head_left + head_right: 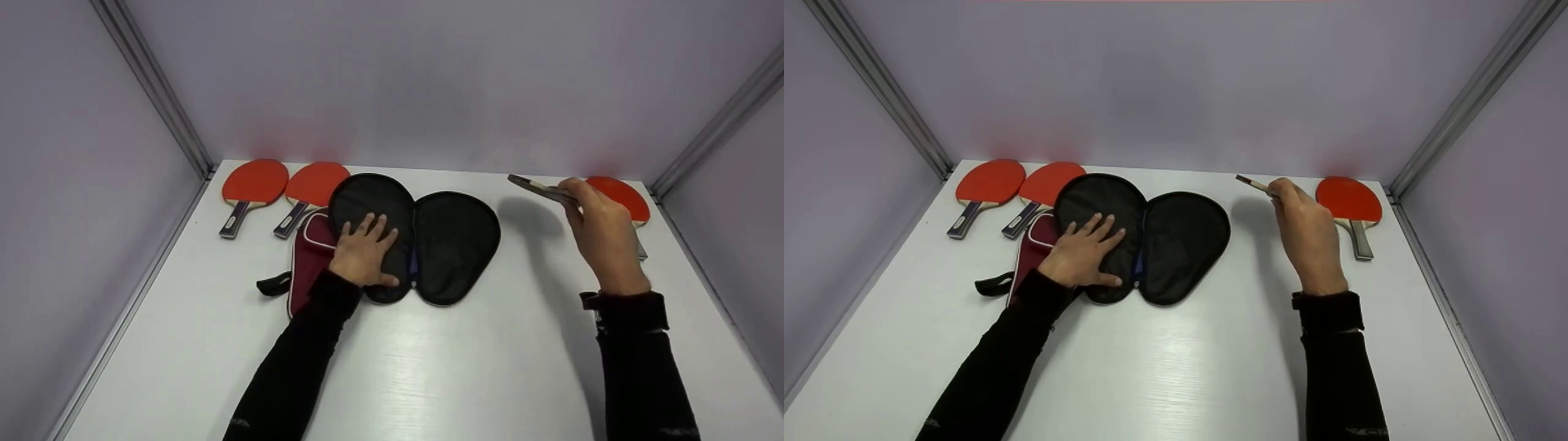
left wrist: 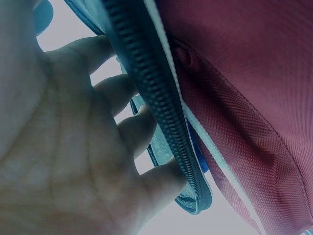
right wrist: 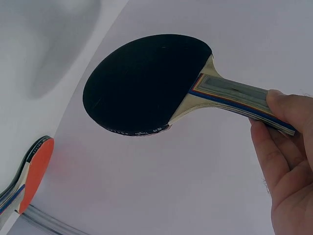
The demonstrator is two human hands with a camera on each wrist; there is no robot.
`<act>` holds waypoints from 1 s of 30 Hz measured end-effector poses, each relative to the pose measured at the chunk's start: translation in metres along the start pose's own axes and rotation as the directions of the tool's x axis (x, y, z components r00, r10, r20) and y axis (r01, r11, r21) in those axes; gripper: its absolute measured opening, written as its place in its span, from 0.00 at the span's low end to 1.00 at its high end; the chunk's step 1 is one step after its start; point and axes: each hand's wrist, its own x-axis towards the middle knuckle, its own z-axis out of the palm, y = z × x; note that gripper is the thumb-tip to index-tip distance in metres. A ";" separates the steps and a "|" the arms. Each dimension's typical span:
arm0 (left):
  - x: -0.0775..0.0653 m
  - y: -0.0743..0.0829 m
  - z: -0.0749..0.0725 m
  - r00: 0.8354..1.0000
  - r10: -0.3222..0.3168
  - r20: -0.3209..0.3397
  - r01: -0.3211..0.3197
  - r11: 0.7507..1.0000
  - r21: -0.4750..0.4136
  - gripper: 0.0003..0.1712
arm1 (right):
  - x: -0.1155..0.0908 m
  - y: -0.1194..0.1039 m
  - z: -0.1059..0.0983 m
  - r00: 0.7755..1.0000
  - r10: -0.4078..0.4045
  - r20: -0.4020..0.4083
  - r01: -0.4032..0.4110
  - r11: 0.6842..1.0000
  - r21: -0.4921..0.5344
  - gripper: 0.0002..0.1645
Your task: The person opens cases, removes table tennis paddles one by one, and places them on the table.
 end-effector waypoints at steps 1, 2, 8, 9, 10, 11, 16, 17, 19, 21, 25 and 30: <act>0.000 0.000 0.000 1.000 0.000 0.000 0.000 1.000 0.000 0.69 | 0.000 0.002 -0.001 1.000 0.004 0.004 -0.004 1.000 0.001 0.21; 0.000 0.000 0.000 1.000 -0.001 0.000 0.001 1.000 0.001 0.69 | 0.000 0.005 -0.001 1.000 0.006 0.006 -0.006 1.000 0.002 0.21; 0.000 0.000 0.001 1.000 0.001 -0.008 -0.001 1.000 0.010 0.69 | 0.000 0.018 -0.002 1.000 0.015 -0.003 -0.015 1.000 -0.003 0.19; 0.000 0.000 0.002 1.000 0.002 -0.012 -0.001 1.000 0.010 0.69 | 0.000 0.020 -0.002 1.000 0.015 -0.007 -0.015 1.000 -0.004 0.19; 0.000 -0.001 0.002 1.000 0.002 -0.016 -0.002 1.000 0.010 0.69 | 0.000 0.022 -0.001 1.000 0.016 -0.011 -0.016 1.000 -0.004 0.18; 0.001 -0.001 0.003 1.000 0.002 -0.020 -0.002 1.000 0.010 0.69 | 0.000 0.024 -0.001 1.000 0.017 -0.014 -0.017 1.000 -0.005 0.18; 0.001 -0.002 0.005 1.000 0.000 -0.026 0.001 1.000 0.015 0.69 | 0.000 0.033 0.001 0.999 0.045 0.005 -0.045 0.999 -0.014 0.18; 0.001 -0.002 0.005 1.000 -0.001 -0.025 0.001 1.000 0.017 0.69 | 0.000 0.034 0.002 0.998 0.055 0.012 -0.055 0.998 -0.016 0.18; 0.001 -0.002 0.005 1.000 -0.002 -0.021 0.003 1.000 0.016 0.69 | -0.001 0.036 0.002 0.997 0.075 0.028 -0.075 0.997 -0.020 0.18; 0.001 -0.001 0.004 1.000 -0.003 -0.016 0.003 1.000 0.015 0.69 | 0.000 0.037 0.002 0.994 0.097 0.041 -0.096 0.995 -0.023 0.18; 0.000 0.000 0.002 1.000 -0.007 -0.008 0.007 1.000 0.015 0.69 | 0.000 0.037 0.002 0.989 0.134 0.059 -0.134 0.991 -0.014 0.18; -0.001 0.001 -0.001 1.000 -0.010 0.005 0.010 1.000 0.018 0.69 | -0.001 0.040 0.002 0.981 0.165 0.103 -0.164 0.986 -0.024 0.18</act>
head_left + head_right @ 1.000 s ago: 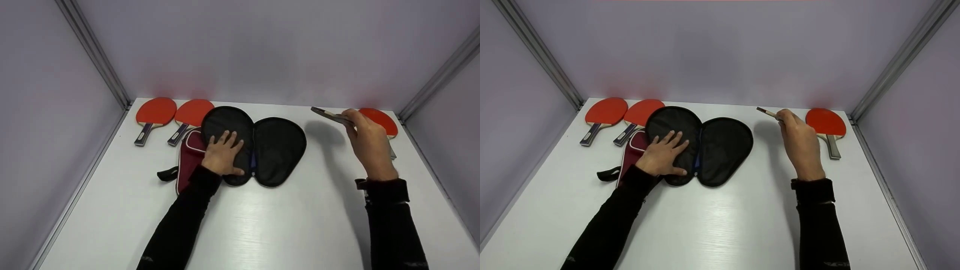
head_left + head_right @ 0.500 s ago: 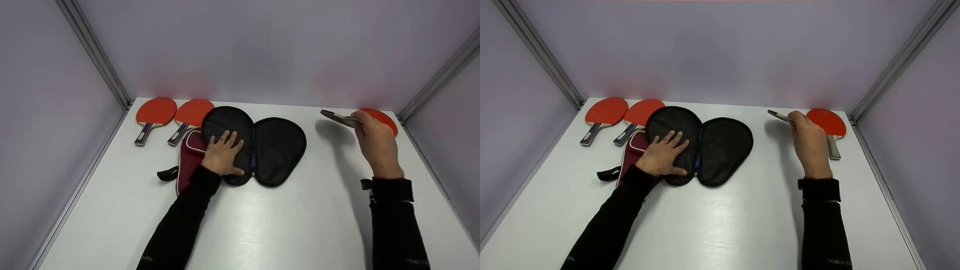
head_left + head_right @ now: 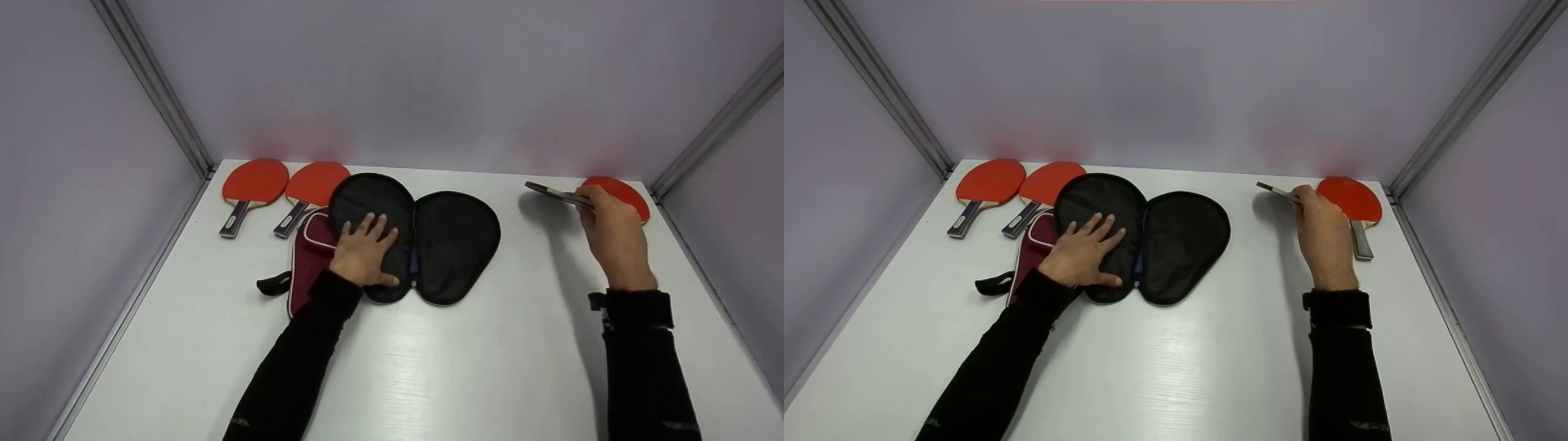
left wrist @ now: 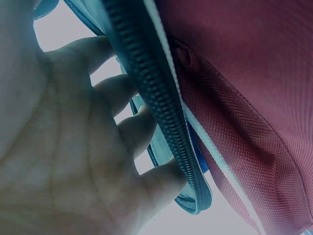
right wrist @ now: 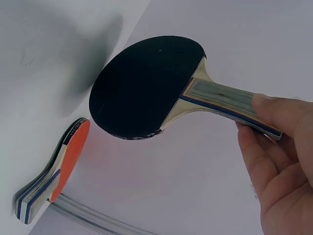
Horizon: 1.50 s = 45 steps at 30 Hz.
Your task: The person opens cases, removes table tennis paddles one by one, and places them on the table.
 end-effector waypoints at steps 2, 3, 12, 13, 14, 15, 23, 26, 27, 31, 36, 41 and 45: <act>0.000 0.000 -0.001 1.000 0.000 0.006 0.000 1.000 0.000 0.69 | -0.001 0.002 0.000 0.999 0.014 0.032 -0.014 1.000 -0.022 0.18; 0.000 0.000 -0.001 1.000 0.000 0.007 0.000 1.000 0.000 0.69 | -0.001 0.003 0.001 0.999 0.021 0.047 -0.019 0.999 -0.034 0.18; 0.010 -0.008 0.013 0.999 0.021 -0.033 -0.021 1.000 0.017 0.70 | -0.003 0.015 0.009 0.993 -0.012 0.119 0.018 0.999 -0.050 0.21; 0.011 -0.009 0.015 0.999 0.023 -0.037 -0.022 0.999 0.023 0.71 | -0.004 0.017 0.010 0.992 -0.020 0.125 0.027 0.998 -0.053 0.22; 0.011 -0.010 0.016 0.999 0.023 -0.038 -0.022 0.999 0.028 0.71 | -0.004 0.018 0.012 0.991 -0.026 0.134 0.035 0.997 -0.064 0.23; 0.011 -0.010 0.016 0.999 0.024 -0.037 -0.023 0.999 0.031 0.71 | -0.004 0.020 0.013 0.989 -0.031 0.143 0.042 0.996 -0.076 0.25; 0.009 -0.009 0.014 0.999 0.030 -0.043 -0.030 1.000 0.007 0.70 | -0.006 0.031 0.028 0.966 -0.045 0.255 0.058 0.997 -0.042 0.22; 0.007 -0.008 0.012 0.998 0.032 -0.046 -0.032 0.999 -0.004 0.70 | -0.007 0.038 0.033 0.952 -0.003 0.308 0.020 0.998 -0.052 0.13; 0.007 -0.008 0.011 0.998 0.033 -0.047 -0.033 0.999 -0.006 0.70 | -0.007 0.040 0.034 0.945 0.018 0.326 0.004 0.998 -0.066 0.13; 0.005 -0.007 0.009 0.998 0.038 -0.059 -0.039 0.999 -0.002 0.69 | -0.006 0.048 0.039 0.907 0.114 0.405 -0.074 0.991 -0.113 0.18; 0.006 -0.007 0.010 0.996 0.037 -0.075 -0.036 0.999 0.009 0.70 | -0.005 0.052 0.041 0.889 0.143 0.436 -0.095 0.987 -0.130 0.15; 0.006 -0.006 0.009 0.999 0.018 -0.050 -0.018 1.000 0.012 0.70 | -0.008 0.049 0.046 0.859 0.182 0.478 -0.137 0.982 -0.129 0.13; 0.006 -0.005 0.008 1.000 0.012 -0.019 -0.012 1.000 -0.002 0.70 | -0.010 0.045 0.050 0.847 0.189 0.497 -0.140 0.981 -0.136 0.11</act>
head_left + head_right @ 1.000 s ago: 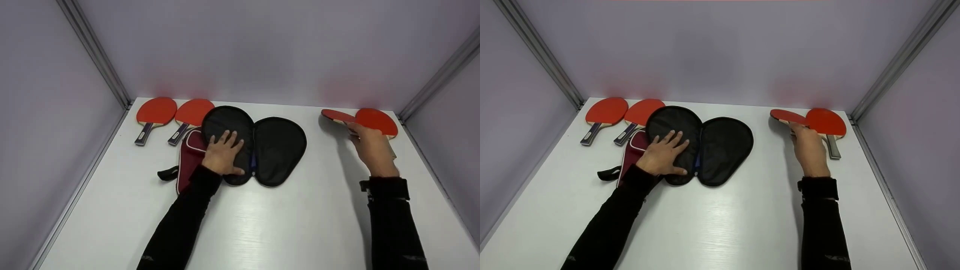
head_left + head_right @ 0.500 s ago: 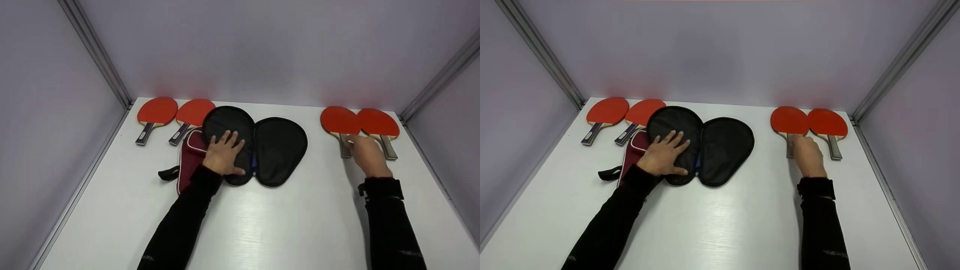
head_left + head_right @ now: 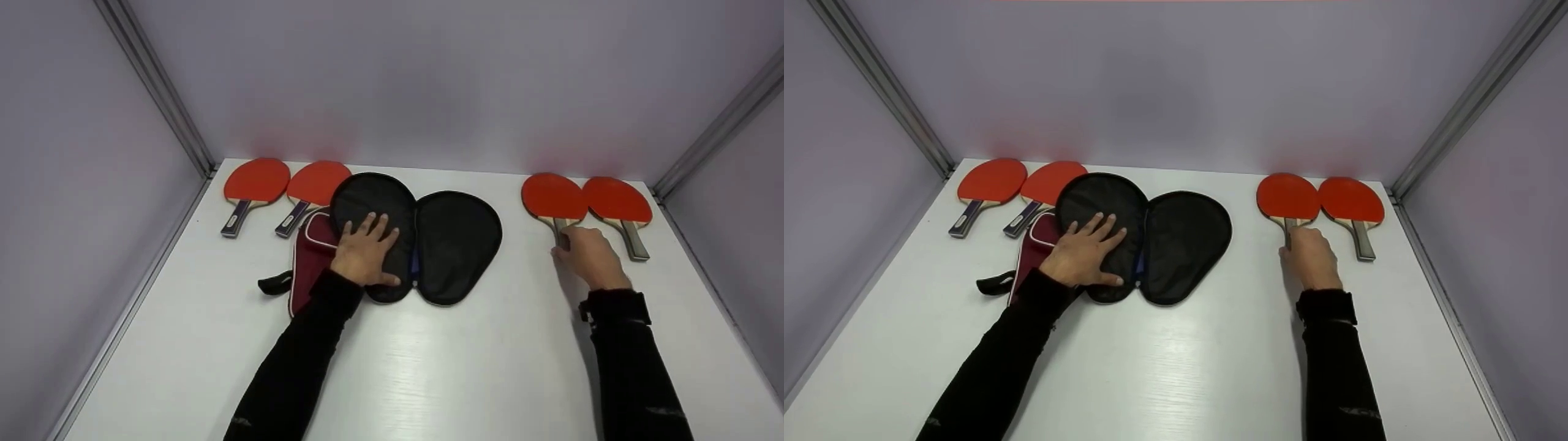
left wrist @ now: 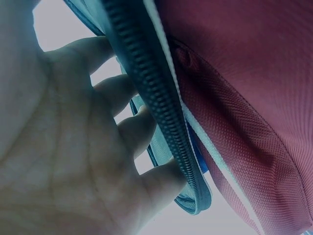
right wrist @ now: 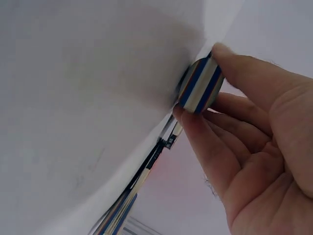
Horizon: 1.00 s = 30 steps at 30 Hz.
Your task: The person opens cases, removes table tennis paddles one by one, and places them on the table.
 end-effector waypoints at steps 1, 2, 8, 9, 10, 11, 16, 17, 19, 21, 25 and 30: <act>-0.001 0.000 -0.001 1.000 -0.002 0.007 0.002 1.000 0.000 0.70 | 0.000 -0.001 0.000 1.000 -0.002 0.002 0.002 1.000 -0.003 0.11; -0.001 0.001 -0.002 1.000 -0.003 0.011 0.003 1.000 0.000 0.70 | 0.000 -0.002 0.000 1.000 -0.002 0.003 0.002 1.000 -0.005 0.12; -0.005 0.004 -0.008 0.999 -0.010 0.033 0.011 1.000 -0.004 0.69 | -0.001 -0.007 -0.002 1.000 0.021 0.005 -0.021 1.000 -0.006 0.16; -0.005 0.005 -0.009 0.999 -0.011 0.036 0.011 1.000 -0.006 0.69 | -0.001 -0.007 -0.002 1.000 0.028 0.002 -0.027 1.000 -0.007 0.15; -0.005 0.005 -0.009 0.999 -0.012 0.037 0.012 1.000 -0.008 0.69 | -0.001 -0.007 -0.002 0.999 0.033 -0.003 -0.033 0.999 -0.009 0.13; -0.005 0.006 -0.010 0.999 -0.013 0.037 0.013 1.000 -0.009 0.69 | -0.001 -0.007 -0.002 0.999 0.039 -0.008 -0.039 0.999 -0.010 0.12; -0.003 0.005 -0.008 0.999 -0.008 0.038 0.009 1.000 -0.009 0.69 | -0.001 -0.004 0.000 0.996 0.071 -0.051 -0.071 0.997 0.002 0.07; -0.002 0.005 -0.007 0.999 -0.007 0.036 0.007 1.000 -0.008 0.69 | -0.001 -0.003 0.000 0.995 0.077 -0.060 -0.076 0.997 0.009 0.07; -0.001 0.004 -0.006 1.000 -0.003 0.031 0.003 1.000 -0.004 0.70 | -0.002 -0.002 0.001 0.994 0.082 -0.076 -0.081 0.996 0.023 0.08; 0.000 0.003 -0.005 1.000 -0.001 0.023 0.001 1.000 0.006 0.70 | -0.002 -0.001 0.001 0.993 0.076 -0.091 -0.073 0.997 0.033 0.09; 0.002 0.000 -0.001 1.000 0.004 0.013 -0.004 1.000 0.021 0.70 | -0.003 -0.001 0.002 0.994 0.037 -0.099 -0.035 0.999 0.030 0.12; 0.003 -0.005 0.000 1.000 0.021 -0.017 -0.021 1.000 0.015 0.66 | -0.003 -0.011 -0.001 0.996 -0.019 -0.088 0.021 1.000 0.020 0.11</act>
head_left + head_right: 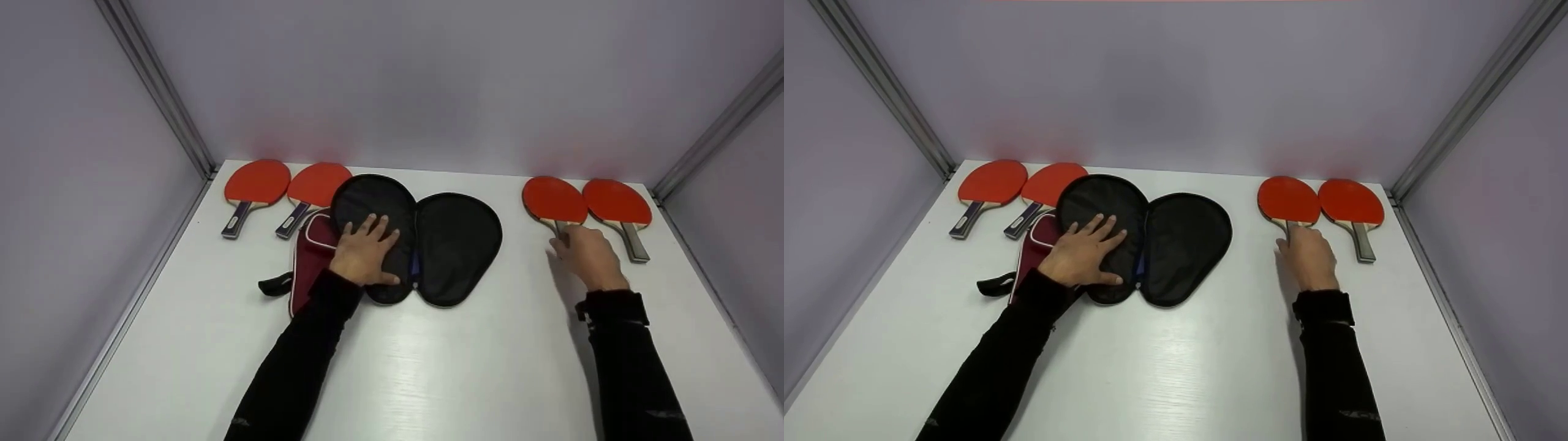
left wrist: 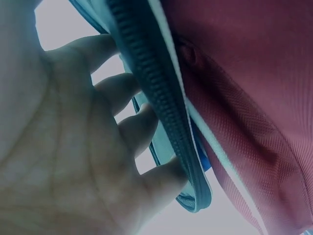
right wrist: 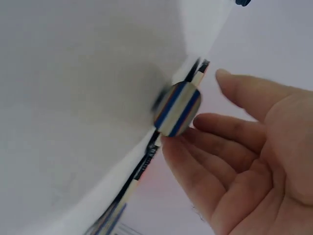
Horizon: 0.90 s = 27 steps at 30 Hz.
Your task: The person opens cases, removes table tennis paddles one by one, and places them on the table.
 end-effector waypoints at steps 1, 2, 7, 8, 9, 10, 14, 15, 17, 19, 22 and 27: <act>0.000 -0.001 -0.001 1.000 0.006 -0.007 -0.006 1.000 0.001 0.64 | 0.000 -0.004 -0.001 1.000 -0.025 0.005 0.025 1.000 -0.009 0.12; -0.001 -0.003 -0.002 1.000 0.014 -0.017 -0.014 1.000 0.003 0.63 | 0.000 -0.010 -0.002 0.999 -0.051 0.011 0.052 0.998 -0.022 0.13; -0.020 0.003 -0.033 1.000 0.015 -0.026 -0.016 1.000 -0.025 0.56 | -0.001 -0.044 -0.004 0.981 -0.186 0.061 0.191 0.977 -0.093 0.30; -0.025 0.005 -0.043 1.000 0.007 -0.020 -0.007 1.000 -0.030 0.55 | -0.002 -0.051 -0.003 0.976 -0.209 0.063 0.215 0.971 -0.102 0.31; -0.032 0.009 -0.054 1.000 -0.003 -0.012 0.003 0.999 -0.033 0.54 | -0.003 -0.057 -0.001 0.971 -0.233 0.060 0.238 0.965 -0.107 0.30; -0.038 0.012 -0.064 1.000 -0.011 -0.005 0.011 1.000 -0.027 0.53 | -0.005 -0.063 0.001 0.964 -0.261 0.053 0.266 0.957 -0.112 0.30; -0.050 0.012 -0.088 0.999 -0.039 -0.006 0.039 0.999 -0.008 0.52 | -0.011 -0.081 0.009 0.917 -0.394 0.058 0.399 0.908 -0.129 0.27; -0.052 0.010 -0.090 0.999 -0.048 -0.016 0.048 0.999 -0.006 0.52 | -0.013 -0.084 0.011 0.904 -0.422 0.072 0.428 0.894 -0.128 0.27; -0.053 0.005 -0.094 0.996 -0.071 -0.050 0.071 0.997 -0.008 0.51 | -0.016 -0.091 0.016 0.879 -0.463 0.113 0.475 0.872 -0.120 0.27; -0.054 -0.001 -0.095 0.989 -0.110 -0.097 0.108 0.994 -0.024 0.50 | -0.018 -0.096 0.020 0.862 -0.479 0.164 0.498 0.861 -0.104 0.28; -0.054 -0.008 -0.097 0.966 -0.195 -0.173 0.183 0.980 -0.081 0.48 | -0.022 -0.101 0.024 0.849 -0.469 0.242 0.500 0.862 -0.081 0.29; -0.056 -0.014 -0.097 0.921 -0.332 -0.204 0.299 0.938 -0.176 0.47 | -0.025 -0.102 0.030 0.839 -0.420 0.347 0.470 0.880 -0.070 0.27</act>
